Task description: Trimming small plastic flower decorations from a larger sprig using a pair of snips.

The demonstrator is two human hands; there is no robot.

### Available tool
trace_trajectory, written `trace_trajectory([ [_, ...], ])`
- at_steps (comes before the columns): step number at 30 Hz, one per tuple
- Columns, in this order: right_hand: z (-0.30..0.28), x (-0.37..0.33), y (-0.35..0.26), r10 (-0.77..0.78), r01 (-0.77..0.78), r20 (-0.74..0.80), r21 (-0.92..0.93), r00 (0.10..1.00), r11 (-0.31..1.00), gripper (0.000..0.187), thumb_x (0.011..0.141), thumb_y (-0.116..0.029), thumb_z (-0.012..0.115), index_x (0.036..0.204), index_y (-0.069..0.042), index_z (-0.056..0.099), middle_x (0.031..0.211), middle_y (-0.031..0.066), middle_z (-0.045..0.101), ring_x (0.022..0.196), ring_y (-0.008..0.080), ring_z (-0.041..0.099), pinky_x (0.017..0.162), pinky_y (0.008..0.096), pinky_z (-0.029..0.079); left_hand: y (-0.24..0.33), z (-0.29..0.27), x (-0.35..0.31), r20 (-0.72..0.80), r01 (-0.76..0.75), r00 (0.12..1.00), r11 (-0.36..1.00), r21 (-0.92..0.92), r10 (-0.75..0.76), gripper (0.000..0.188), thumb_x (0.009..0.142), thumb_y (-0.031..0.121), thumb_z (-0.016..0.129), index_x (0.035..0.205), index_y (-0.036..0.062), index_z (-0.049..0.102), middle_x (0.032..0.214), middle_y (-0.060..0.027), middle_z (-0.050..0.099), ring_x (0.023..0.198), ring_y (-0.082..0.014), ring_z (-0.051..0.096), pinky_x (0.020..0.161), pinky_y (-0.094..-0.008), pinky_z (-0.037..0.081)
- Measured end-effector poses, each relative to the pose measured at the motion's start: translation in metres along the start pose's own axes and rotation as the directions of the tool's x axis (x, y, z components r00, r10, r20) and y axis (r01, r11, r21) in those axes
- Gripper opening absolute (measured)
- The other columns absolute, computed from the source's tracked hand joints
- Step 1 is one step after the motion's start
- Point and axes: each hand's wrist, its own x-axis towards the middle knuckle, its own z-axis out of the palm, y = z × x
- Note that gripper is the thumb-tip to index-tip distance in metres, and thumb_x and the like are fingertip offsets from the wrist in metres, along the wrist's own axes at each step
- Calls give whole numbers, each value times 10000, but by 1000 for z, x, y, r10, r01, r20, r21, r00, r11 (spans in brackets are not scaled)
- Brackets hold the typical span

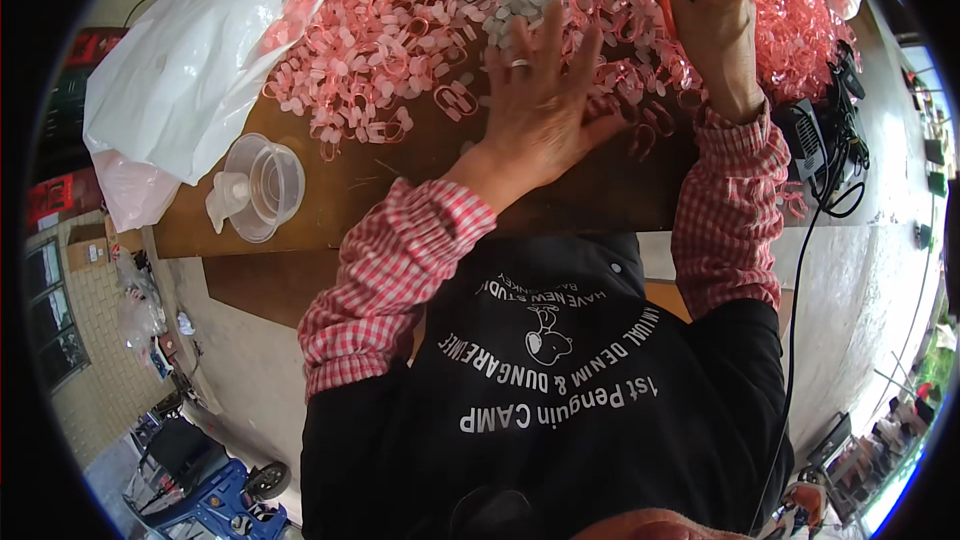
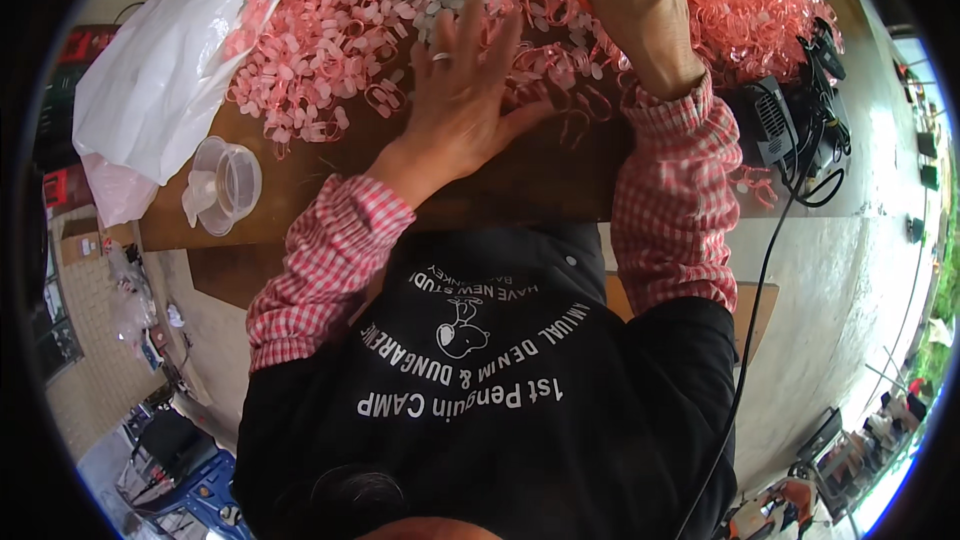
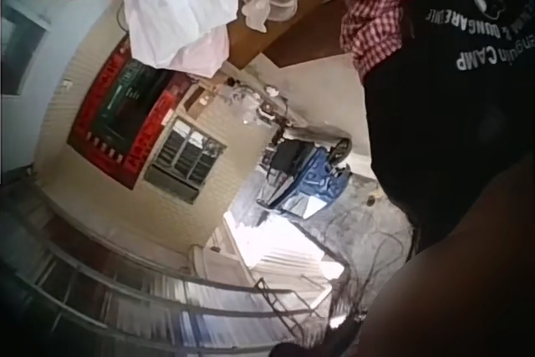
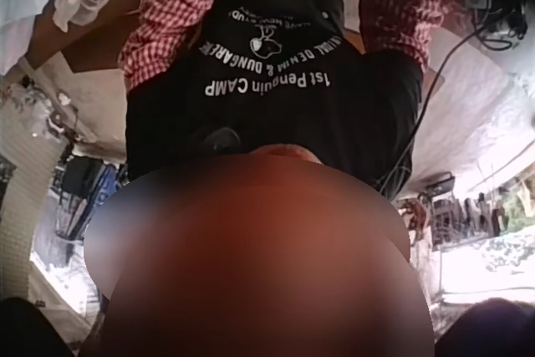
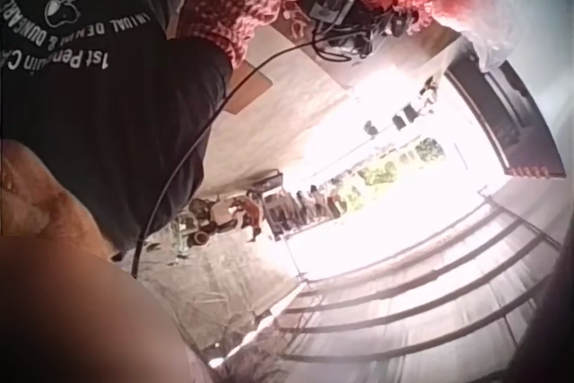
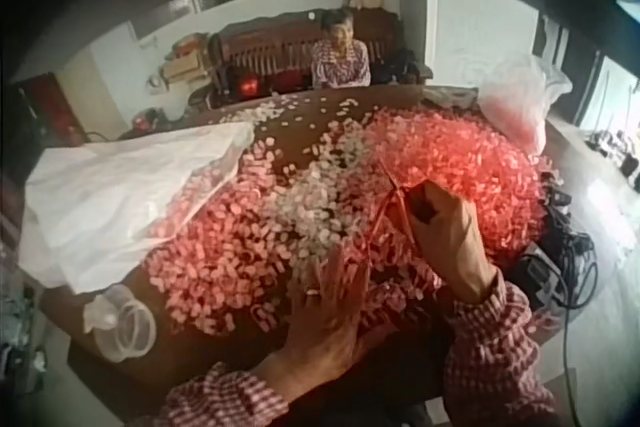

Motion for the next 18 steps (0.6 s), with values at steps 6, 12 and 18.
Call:
trace_trajectory([
  [6,-12,0,-19,161,-162,13,123,987,979,187,868,-183,723,974,-34,684,783,-19,670,702,15,515,615,200,436,-2,43,75,-125,-50,992,992,-114,36,673,838,358,682,1367,41,413,1477,-271,232,1227,-563,373,898,-593,429],
  [12,-16,2,-23,149,-133,-71,186,986,973,210,823,-207,743,867,-30,639,699,86,643,580,128,586,560,281,477,-14,98,138,-341,-129,938,978,-162,67,542,835,296,641,1282,31,489,1284,-214,477,1061,-462,528,878,-619,420],
  [18,-13,-1,-24,187,-183,-26,121,982,976,192,797,-162,750,896,-25,659,717,78,637,602,134,586,570,281,476,2,4,136,-198,-132,971,991,11,132,335,734,260,677,1037,118,677,1160,-133,603,1078,-359,569,915,-598,357],
])
